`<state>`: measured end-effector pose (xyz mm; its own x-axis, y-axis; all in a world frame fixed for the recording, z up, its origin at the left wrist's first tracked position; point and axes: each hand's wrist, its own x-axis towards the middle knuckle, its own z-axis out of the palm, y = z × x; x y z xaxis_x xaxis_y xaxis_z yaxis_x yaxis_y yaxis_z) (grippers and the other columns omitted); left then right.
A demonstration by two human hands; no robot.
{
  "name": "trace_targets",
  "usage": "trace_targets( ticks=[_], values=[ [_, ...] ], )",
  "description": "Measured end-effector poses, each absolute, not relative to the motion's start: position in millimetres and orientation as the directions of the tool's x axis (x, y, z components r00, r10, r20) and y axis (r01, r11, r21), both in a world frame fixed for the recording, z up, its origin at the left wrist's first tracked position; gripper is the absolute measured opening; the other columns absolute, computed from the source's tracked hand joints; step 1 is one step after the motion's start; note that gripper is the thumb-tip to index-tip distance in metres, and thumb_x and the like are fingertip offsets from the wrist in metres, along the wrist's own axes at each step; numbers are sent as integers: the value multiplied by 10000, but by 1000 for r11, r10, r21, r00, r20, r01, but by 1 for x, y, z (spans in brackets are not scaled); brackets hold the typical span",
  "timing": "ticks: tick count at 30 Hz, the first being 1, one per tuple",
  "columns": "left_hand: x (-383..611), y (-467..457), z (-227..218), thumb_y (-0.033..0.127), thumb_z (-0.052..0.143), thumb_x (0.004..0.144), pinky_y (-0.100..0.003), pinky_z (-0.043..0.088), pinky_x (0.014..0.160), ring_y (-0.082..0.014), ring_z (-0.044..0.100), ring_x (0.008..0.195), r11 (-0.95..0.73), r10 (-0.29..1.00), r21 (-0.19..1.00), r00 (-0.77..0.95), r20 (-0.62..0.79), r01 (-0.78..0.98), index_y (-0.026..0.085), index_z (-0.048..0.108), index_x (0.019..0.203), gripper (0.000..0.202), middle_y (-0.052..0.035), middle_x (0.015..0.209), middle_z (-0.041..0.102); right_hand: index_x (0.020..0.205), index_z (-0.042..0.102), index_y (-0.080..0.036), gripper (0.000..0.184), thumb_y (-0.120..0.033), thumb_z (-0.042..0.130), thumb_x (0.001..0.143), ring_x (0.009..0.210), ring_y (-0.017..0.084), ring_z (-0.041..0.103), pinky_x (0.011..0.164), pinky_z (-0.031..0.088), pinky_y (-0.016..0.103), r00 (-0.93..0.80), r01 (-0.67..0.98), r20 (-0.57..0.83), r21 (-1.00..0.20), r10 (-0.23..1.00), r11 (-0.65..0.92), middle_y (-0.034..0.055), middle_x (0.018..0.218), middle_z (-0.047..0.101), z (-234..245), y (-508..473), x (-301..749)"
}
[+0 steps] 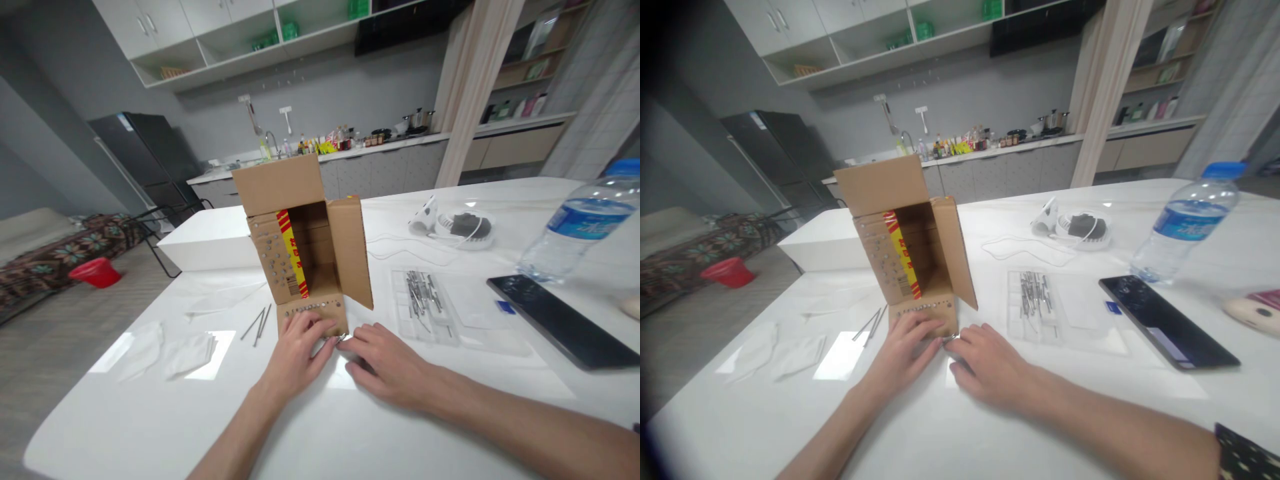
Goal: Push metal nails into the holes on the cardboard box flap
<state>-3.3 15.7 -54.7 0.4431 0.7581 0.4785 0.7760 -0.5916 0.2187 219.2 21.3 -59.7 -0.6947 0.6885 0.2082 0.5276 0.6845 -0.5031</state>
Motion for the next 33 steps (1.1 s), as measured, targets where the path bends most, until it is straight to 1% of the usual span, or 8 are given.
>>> trace_targets(
  ticks=[4, 8, 13, 22, 27, 33],
  values=[
    [-4, 17, -57, 280, 554, 975, -426, 448, 901, -238, 600, 1026, -557, 799, 223, 443, 408, 800, 249, 672, 1142, 207, -66, 1062, 624, 1113, 671, -176, 207, -204, 550, 947, 924, 228, 582, 855, 404, 386, -693, 527, 210, -505, 689, 684, 78, 967, 654, -59, 20, 220],
    [-3, 17, -57, 266, 547, 975, -418, 427, 887, -235, 591, 1037, -553, 815, 228, 463, 349, 801, 255, 678, 1102, 182, -50, 1042, 635, 1122, 675, -171, 219, -192, 550, 943, 915, 227, 584, 842, 402, 383, -693, 523, 216, -505, 688, 686, 78, 962, 656, -57, 20, 220],
    [-3, 15, -56, 249, 533, 980, -402, 421, 871, -224, 590, 1011, -556, 813, 228, 465, 351, 800, 238, 682, 1062, 171, -45, 1013, 646, 1122, 673, -174, 219, -189, 545, 944, 898, 221, 579, 836, 401, 379, -694, 528, 213, -498, 687, 688, 71, 950, 646, -57, 20, 220],
    [-2, 16, -54, 233, 541, 972, -382, 430, 843, -210, 607, 956, -559, 802, 193, 466, 374, 806, 234, 685, 994, 145, -35, 969, 663, 1104, 673, -176, 206, -189, 549, 941, 896, 218, 574, 839, 401, 376, -698, 535, 202, -491, 687, 688, 69, 937, 644, -56, 21, 219],
    [-7, 18, -52, 201, 529, 959, -391, 435, 850, -222, 621, 992, -462, 841, 207, 353, 409, 862, 230, 662, 1008, 144, -43, 1022, 672, 1109, 673, -171, 207, -193, 546, 947, 918, 223, 572, 841, 396, 378, -702, 539, 190, -488, 686, 687, 73, 946, 647, -55, 22, 219],
    [-14, 21, -50, 233, 532, 947, -436, 450, 885, -255, 618, 1038, -326, 862, 258, 174, 476, 909, 234, 641, 1047, 148, -62, 1079, 673, 1107, 674, -174, 207, -195, 545, 947, 897, 216, 562, 822, 390, 371, -704, 535, 200, -483, 682, 694, 73, 943, 645, -55, 20, 220]
  ],
)
